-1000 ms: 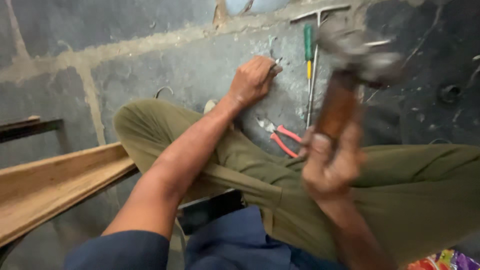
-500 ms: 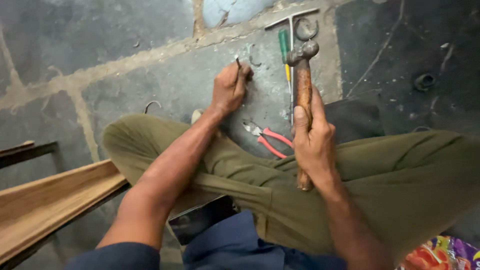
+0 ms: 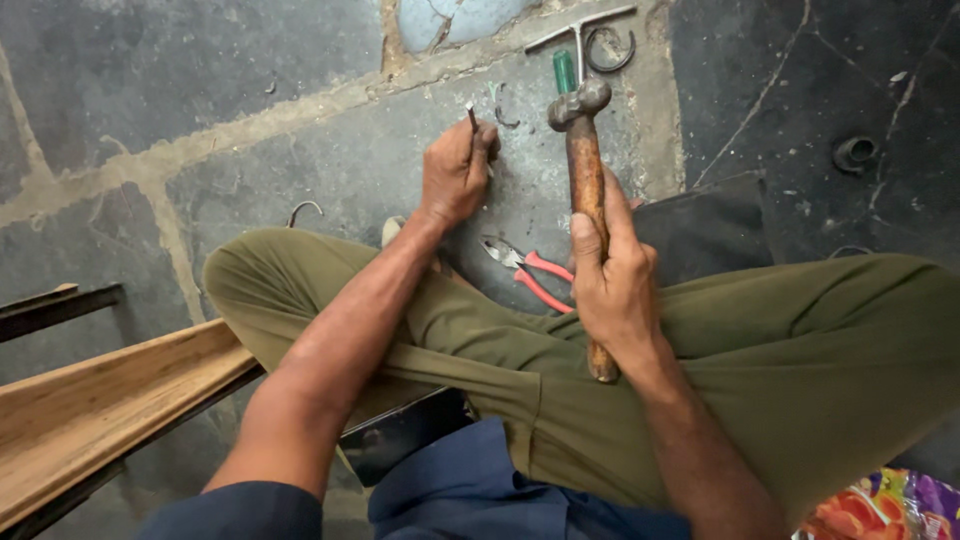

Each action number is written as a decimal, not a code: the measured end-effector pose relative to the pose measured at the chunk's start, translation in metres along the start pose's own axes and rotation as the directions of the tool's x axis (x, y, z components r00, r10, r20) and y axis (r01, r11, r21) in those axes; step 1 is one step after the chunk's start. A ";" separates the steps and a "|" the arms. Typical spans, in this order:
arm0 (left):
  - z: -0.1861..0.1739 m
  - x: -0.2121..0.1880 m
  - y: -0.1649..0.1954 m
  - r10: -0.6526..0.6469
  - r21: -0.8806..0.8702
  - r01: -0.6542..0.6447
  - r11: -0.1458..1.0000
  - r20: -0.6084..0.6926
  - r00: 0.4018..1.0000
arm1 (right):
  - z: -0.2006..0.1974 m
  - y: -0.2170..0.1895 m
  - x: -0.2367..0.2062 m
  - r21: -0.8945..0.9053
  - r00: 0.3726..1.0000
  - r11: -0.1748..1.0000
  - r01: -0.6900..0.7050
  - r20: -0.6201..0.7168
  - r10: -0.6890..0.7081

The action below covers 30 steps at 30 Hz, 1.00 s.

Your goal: The person sits on a tiled floor and uses a hammer to repeatedly strike a small metal object held in the left hand. The person adjusts the object's position between strikes and continues hammering until the end of the clip.

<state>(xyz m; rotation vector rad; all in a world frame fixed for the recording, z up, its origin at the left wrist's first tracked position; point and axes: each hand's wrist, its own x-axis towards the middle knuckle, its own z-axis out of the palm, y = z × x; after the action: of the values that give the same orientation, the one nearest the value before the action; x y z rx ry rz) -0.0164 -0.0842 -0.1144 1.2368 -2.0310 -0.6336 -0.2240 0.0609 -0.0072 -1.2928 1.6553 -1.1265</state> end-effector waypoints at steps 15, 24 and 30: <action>-0.004 -0.003 0.003 0.177 0.124 -0.185 0.975 0.075 0.981 | -0.001 -0.003 -0.001 0.008 0.999 0.999 0.035 -0.005 -0.035; -0.007 0.000 0.001 0.320 0.103 -0.331 0.938 0.111 0.941 | 0.001 -0.025 -0.005 -0.007 0.982 0.986 0.169 0.092 -0.168; -0.005 -0.002 0.001 0.324 0.084 -0.329 0.941 0.069 0.944 | -0.008 -0.048 -0.005 0.029 0.993 0.996 0.079 0.085 -0.082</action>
<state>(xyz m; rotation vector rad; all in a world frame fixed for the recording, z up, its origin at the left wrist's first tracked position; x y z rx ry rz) -0.0126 -0.0827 -0.1108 0.9091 -2.2680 -0.4184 -0.2145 0.0621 0.0412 -1.3831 1.5337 -1.1200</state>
